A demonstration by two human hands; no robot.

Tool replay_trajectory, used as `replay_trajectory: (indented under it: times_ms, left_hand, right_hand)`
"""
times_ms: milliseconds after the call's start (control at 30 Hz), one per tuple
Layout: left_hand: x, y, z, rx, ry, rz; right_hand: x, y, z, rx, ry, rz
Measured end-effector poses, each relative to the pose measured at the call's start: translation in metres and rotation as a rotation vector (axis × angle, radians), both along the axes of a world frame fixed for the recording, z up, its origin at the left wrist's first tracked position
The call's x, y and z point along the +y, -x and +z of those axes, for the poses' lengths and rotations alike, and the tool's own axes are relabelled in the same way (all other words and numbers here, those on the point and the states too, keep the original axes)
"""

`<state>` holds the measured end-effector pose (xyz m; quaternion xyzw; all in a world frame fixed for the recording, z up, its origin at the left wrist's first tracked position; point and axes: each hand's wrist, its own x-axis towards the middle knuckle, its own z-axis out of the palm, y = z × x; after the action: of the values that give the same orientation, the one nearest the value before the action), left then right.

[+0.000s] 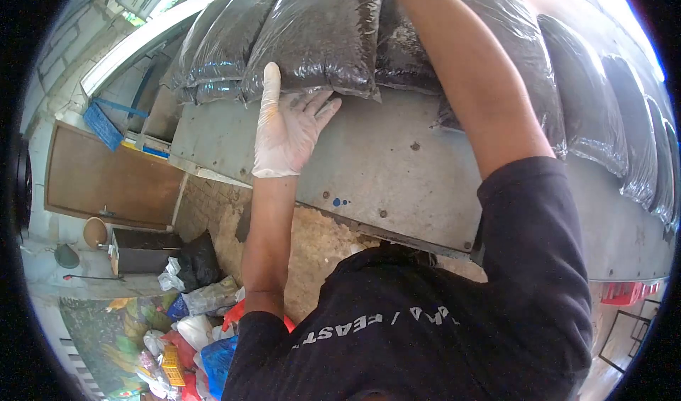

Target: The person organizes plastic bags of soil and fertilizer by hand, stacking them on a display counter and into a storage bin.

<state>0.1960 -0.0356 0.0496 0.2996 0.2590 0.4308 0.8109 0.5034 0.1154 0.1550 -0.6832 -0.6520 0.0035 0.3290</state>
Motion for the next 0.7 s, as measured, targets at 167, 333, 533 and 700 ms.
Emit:
replay_trajectory:
  times_ms: [167, 333, 533, 700]
  left_hand:
    - [0.0, 0.002, 0.0, 0.0, -0.054, -0.034]
    - [-0.004, 0.006, 0.009, -0.057, 0.076, -0.019]
    - [-0.035, 0.012, 0.002, -0.045, 0.055, 0.005]
    - [-0.041, 0.016, 0.011, -0.119, 0.012, 0.006]
  right_hand:
    - [-0.009, 0.002, 0.0, -0.051, -0.067, -0.003]
    - [-0.006, -0.002, 0.0, -0.208, -0.094, 0.14]
    - [-0.03, 0.02, -0.01, -0.153, -0.15, 0.208]
    - [-0.08, 0.039, 0.008, -0.228, -0.033, 0.12]
